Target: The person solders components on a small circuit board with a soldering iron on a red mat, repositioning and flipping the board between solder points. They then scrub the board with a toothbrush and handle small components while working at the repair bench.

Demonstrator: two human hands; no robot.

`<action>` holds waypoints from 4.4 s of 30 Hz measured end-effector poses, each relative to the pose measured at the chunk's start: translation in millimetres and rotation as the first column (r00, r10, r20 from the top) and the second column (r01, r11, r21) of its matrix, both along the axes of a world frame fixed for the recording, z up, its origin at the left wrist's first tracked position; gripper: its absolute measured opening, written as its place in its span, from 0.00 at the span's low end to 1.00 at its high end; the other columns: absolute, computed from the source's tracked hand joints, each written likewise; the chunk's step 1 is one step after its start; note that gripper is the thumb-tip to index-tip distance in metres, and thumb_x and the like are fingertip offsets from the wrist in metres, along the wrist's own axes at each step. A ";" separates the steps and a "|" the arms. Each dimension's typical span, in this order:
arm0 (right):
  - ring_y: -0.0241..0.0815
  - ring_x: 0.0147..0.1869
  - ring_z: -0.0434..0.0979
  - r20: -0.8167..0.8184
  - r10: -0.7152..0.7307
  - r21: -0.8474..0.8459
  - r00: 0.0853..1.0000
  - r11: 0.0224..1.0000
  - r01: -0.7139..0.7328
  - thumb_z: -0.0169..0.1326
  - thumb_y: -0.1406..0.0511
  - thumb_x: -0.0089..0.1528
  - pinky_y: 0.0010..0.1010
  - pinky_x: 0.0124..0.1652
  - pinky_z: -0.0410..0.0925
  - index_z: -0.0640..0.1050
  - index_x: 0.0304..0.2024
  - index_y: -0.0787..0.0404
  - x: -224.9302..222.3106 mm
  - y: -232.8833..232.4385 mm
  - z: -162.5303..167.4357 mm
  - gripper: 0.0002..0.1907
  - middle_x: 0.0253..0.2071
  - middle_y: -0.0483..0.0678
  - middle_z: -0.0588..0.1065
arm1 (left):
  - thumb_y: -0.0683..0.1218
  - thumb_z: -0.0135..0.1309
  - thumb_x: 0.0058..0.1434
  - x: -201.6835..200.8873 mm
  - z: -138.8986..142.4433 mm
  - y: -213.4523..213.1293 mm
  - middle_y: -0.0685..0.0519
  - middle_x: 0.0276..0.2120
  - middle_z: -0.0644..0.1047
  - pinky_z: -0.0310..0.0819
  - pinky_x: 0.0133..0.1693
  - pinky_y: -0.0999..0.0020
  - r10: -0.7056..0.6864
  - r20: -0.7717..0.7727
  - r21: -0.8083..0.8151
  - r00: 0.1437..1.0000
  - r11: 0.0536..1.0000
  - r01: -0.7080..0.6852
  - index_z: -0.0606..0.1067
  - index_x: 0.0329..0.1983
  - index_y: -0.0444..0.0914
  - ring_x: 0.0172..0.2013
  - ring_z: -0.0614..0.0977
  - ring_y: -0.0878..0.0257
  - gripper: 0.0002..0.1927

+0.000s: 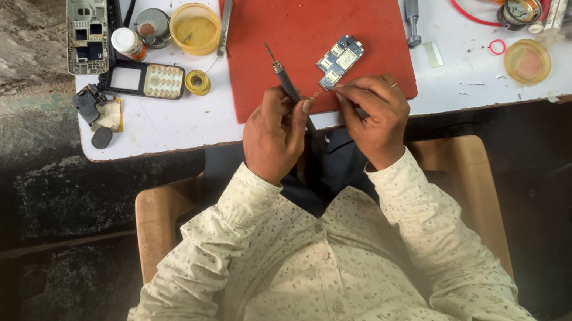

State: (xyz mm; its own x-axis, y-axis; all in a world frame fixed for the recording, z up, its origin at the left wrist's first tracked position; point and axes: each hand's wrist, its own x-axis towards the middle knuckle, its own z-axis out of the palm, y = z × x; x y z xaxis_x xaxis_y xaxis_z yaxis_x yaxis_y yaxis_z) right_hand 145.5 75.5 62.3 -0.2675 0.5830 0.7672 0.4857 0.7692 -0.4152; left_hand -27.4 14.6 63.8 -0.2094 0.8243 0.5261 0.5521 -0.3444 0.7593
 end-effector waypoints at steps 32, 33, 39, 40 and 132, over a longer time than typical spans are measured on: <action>0.45 0.40 0.75 -0.005 0.013 -0.014 1.000 1.000 -0.013 0.65 0.77 0.58 0.34 0.40 0.68 0.83 0.39 0.63 -0.9 -0.1 4.6 0.09 0.38 0.46 0.78 | 0.47 0.55 0.71 0.9 -0.1 -0.7 0.51 0.26 0.80 0.70 0.26 0.63 0.013 0.001 -0.020 1.000 1.000 -0.013 0.67 0.42 0.35 0.24 0.80 0.56 0.12; 0.44 0.40 0.75 -0.020 0.012 -0.025 1.000 1.000 -0.012 0.65 0.77 0.58 0.33 0.40 0.68 0.83 0.39 0.63 -1.0 0.0 4.8 0.09 0.38 0.46 0.78 | 0.47 0.56 0.71 1.1 0.2 -0.2 0.51 0.26 0.80 0.70 0.26 0.63 0.014 0.003 -0.023 1.000 1.000 -0.014 0.67 0.42 0.35 0.24 0.80 0.56 0.12; 0.45 0.40 0.75 -0.009 -0.015 -0.007 1.000 1.000 0.015 0.66 0.76 0.59 0.34 0.40 0.68 0.83 0.40 0.63 -3.1 0.7 6.3 0.09 0.37 0.46 0.78 | 0.47 0.55 0.72 0.9 1.3 0.3 0.51 0.27 0.81 0.71 0.26 0.63 0.008 0.007 -0.012 1.000 1.000 -0.008 0.67 0.42 0.35 0.24 0.81 0.56 0.12; 0.45 0.40 0.75 0.000 -0.017 -0.006 1.000 1.000 0.017 0.66 0.76 0.59 0.34 0.40 0.68 0.84 0.40 0.63 -3.3 0.9 6.7 0.09 0.37 0.46 0.78 | 0.47 0.55 0.72 0.5 1.6 0.5 0.51 0.27 0.81 0.71 0.27 0.63 0.008 0.005 -0.007 1.000 1.000 -0.008 0.67 0.42 0.35 0.25 0.81 0.56 0.12; 0.45 0.41 0.83 -0.708 0.220 -0.403 0.671 0.654 -0.640 0.61 0.72 0.67 0.34 0.48 0.78 0.78 0.49 0.70 112.4 22.3 6.7 0.09 0.41 0.56 0.80 | 0.41 0.65 0.59 17.8 8.3 10.9 0.54 0.39 0.76 0.70 0.42 0.58 0.091 -0.227 0.047 0.970 0.996 -0.082 0.77 0.38 0.39 0.37 0.75 0.53 0.08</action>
